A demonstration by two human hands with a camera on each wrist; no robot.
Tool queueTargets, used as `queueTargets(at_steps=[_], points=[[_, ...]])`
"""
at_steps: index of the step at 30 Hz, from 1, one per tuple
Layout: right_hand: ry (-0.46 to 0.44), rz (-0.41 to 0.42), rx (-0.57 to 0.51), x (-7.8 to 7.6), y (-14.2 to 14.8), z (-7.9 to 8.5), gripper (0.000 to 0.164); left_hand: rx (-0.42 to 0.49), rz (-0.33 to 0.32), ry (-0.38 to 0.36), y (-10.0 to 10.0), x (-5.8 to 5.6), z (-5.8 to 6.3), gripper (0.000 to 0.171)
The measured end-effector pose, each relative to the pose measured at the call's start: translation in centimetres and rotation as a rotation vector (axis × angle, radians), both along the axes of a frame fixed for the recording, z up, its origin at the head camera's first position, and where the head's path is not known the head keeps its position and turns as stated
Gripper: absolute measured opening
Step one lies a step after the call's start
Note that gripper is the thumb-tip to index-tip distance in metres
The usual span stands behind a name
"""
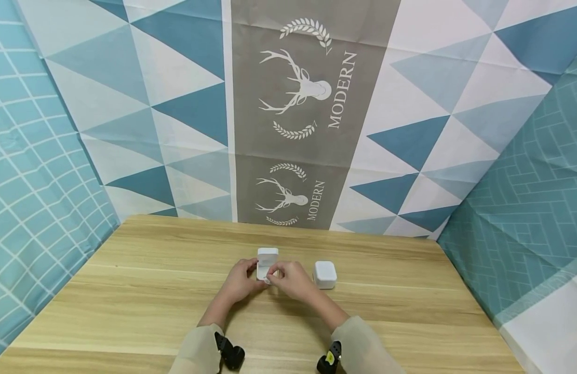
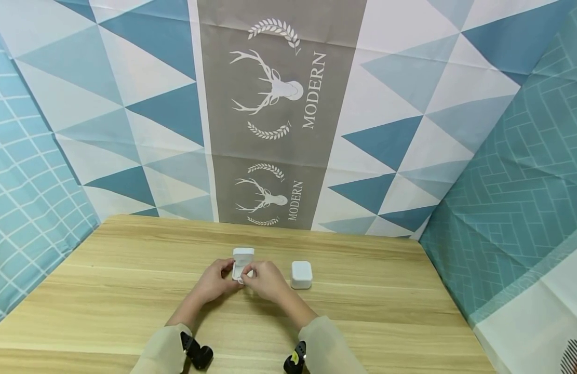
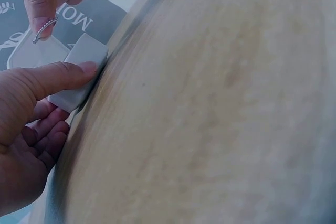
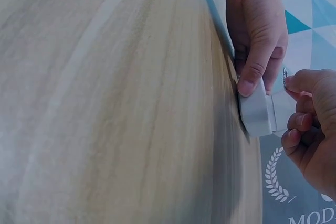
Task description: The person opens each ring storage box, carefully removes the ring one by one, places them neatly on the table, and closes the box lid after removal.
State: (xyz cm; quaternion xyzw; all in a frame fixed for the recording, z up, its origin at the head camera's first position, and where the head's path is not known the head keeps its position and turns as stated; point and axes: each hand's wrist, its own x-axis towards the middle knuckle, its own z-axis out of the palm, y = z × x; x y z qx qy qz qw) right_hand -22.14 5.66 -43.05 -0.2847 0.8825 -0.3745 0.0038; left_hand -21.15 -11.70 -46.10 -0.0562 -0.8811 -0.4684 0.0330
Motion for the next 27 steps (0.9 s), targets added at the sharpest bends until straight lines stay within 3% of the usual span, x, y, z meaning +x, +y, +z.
queueTargets(at_steps=[8, 27], points=[[-0.008, 0.005, 0.039, 0.29, 0.01, -0.05, 0.014, 0.005, 0.001, 0.010, -0.11, -0.05, -0.05, 0.064], [-0.053, 0.033, 0.005, 0.87, 0.01, -0.05, 0.016, -0.002, -0.016, 0.030, -0.16, 0.02, 0.04, 0.065]])
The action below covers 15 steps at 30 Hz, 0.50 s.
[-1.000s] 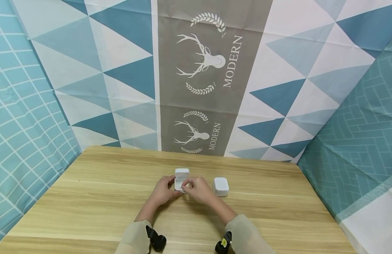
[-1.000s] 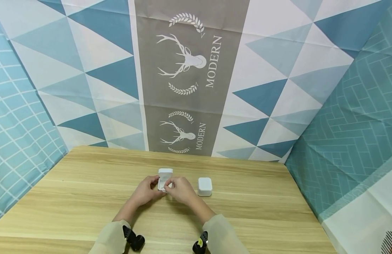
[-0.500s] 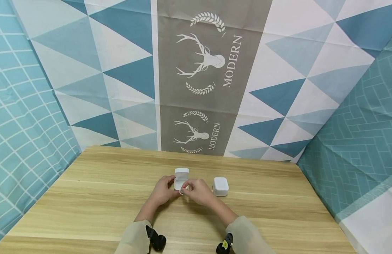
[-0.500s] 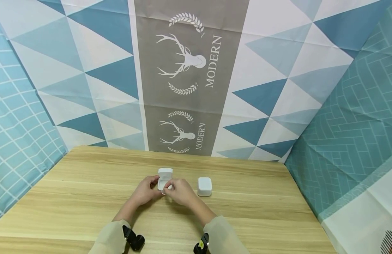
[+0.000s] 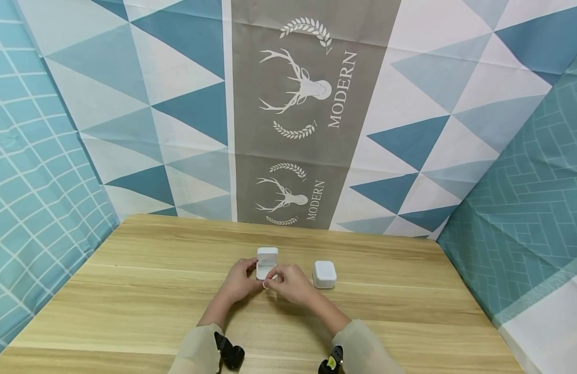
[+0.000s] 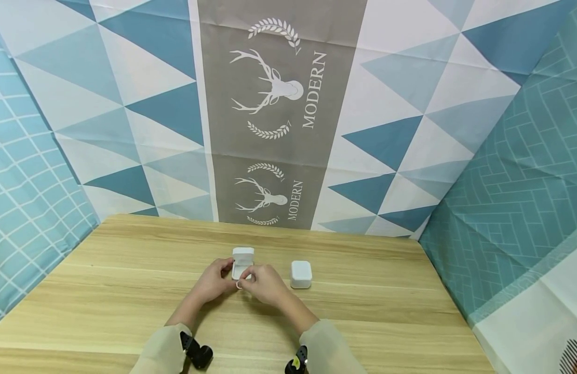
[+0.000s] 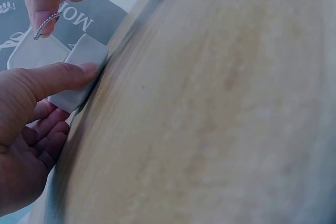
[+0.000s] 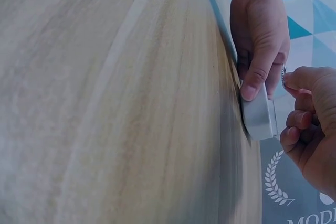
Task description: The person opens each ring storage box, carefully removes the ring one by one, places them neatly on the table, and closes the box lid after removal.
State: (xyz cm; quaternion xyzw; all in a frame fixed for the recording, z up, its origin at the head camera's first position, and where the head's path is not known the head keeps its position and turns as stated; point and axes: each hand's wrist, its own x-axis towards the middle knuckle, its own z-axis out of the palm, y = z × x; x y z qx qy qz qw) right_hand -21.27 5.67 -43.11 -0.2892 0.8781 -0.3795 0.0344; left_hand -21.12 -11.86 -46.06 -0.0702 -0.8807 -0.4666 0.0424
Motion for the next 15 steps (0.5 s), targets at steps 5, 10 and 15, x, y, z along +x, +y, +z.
queueTargets(at_steps=[5, 10, 15], points=[[0.007, 0.005, 0.004, 0.03, 0.04, -0.21, 0.015, 0.000, 0.007, -0.009, 0.02, -0.01, -0.04, 0.066], [0.013, 0.013, 0.007, 0.18, 0.09, -0.23, 0.014, 0.000, 0.013, -0.012, 0.08, -0.05, -0.07, 0.064], [0.025, 0.032, 0.002, 0.19, 0.12, -0.46, 0.013, 0.003, 0.015, -0.012, 0.11, -0.02, 0.03, 0.063]])
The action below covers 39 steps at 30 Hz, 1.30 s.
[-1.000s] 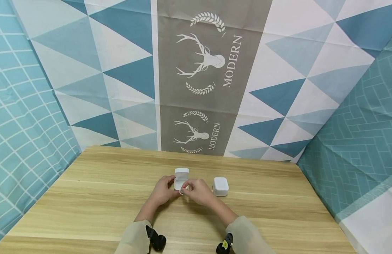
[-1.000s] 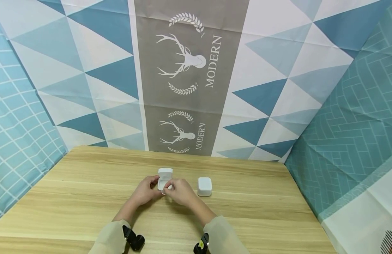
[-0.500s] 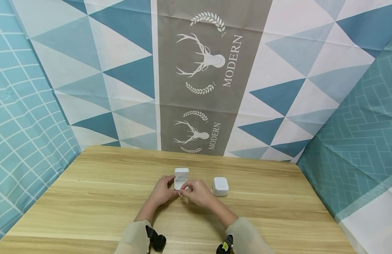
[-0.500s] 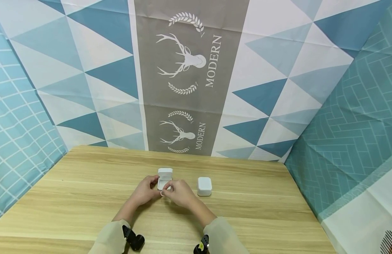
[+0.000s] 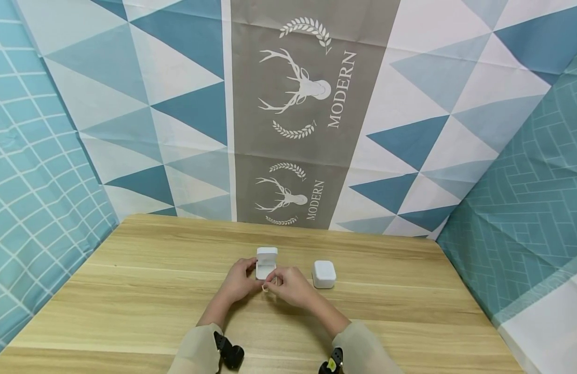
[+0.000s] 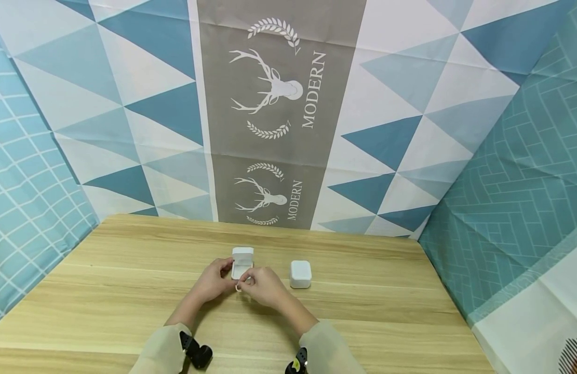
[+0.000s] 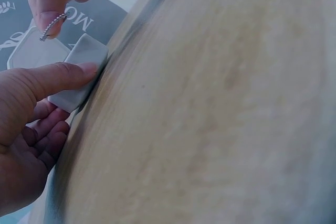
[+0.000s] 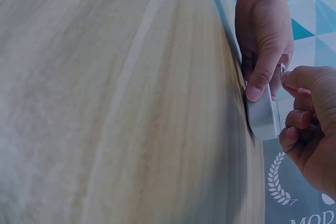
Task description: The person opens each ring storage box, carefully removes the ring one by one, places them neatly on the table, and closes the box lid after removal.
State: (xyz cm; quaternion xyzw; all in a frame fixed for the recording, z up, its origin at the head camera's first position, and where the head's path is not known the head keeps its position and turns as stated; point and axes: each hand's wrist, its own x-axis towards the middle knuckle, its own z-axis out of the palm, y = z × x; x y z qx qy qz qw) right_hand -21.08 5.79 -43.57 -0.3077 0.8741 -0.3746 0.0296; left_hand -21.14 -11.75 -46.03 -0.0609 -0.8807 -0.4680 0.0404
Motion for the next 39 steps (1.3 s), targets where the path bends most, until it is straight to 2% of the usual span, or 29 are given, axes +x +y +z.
queueTargets(at_steps=[16, 33, 39], points=[[-0.006, 0.048, 0.025, 0.5, -0.4, -0.5, 0.009, 0.005, -0.002, 0.006, -0.1, 0.1, -0.1, 0.064], [-0.019, 0.066, 0.042, 0.4, -0.7, -1.1, 0.010, 0.015, -0.002, -0.014, -0.1, -0.1, -0.1, 0.064], [-0.022, 0.063, 0.048, 0.5, -0.8, -1.0, 0.010, 0.011, -0.010, -0.001, -0.2, -0.1, 0.0, 0.067]])
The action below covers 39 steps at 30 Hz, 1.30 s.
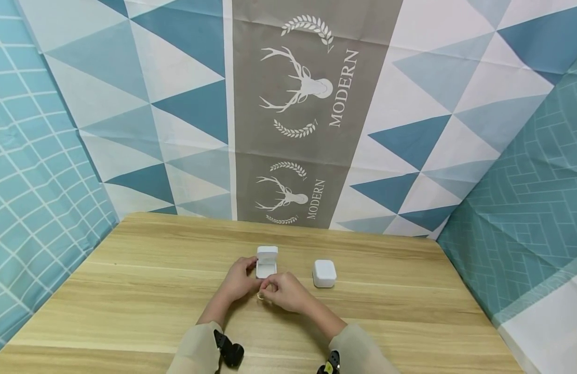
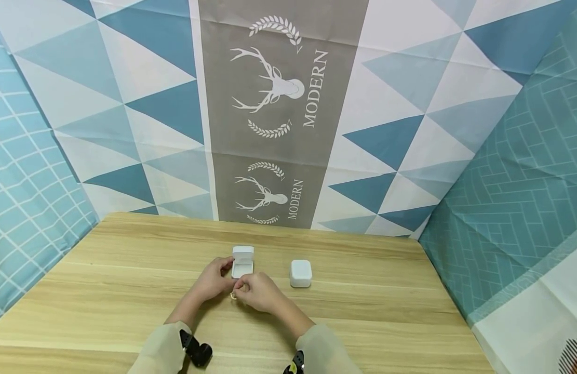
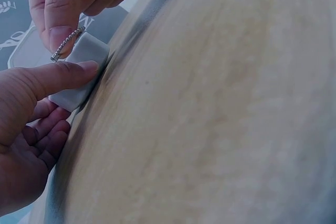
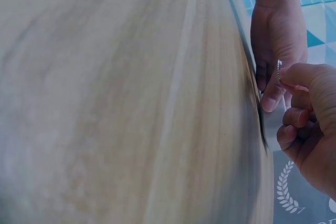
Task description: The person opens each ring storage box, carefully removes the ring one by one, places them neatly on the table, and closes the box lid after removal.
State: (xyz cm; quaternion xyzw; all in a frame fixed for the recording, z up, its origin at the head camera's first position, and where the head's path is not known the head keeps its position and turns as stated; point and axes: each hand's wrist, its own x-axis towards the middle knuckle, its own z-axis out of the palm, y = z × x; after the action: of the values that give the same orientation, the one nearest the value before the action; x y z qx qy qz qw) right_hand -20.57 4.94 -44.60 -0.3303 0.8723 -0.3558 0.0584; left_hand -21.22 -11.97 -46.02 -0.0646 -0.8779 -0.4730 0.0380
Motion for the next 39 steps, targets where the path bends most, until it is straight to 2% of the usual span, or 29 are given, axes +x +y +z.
queueTargets(at_steps=[6, 11, 16, 39], points=[[-0.010, 0.016, 0.007, 0.1, -0.2, 0.0, 0.010, -0.007, -0.020, 0.053, -0.1, 0.2, 0.1, 0.065], [-0.005, 0.031, 0.015, 0.2, -0.3, -0.1, 0.009, 0.013, -0.004, 0.008, 0.0, 0.0, -0.1, 0.064], [-0.011, 0.045, 0.019, 0.3, -0.5, -0.2, 0.009, -0.004, 0.012, -0.020, 0.0, -0.1, -0.2, 0.063], [0.053, 0.080, 0.089, 0.7, -1.2, -0.6, 0.009, 0.003, 0.006, -0.019, 0.0, -0.1, 0.0, 0.063]])
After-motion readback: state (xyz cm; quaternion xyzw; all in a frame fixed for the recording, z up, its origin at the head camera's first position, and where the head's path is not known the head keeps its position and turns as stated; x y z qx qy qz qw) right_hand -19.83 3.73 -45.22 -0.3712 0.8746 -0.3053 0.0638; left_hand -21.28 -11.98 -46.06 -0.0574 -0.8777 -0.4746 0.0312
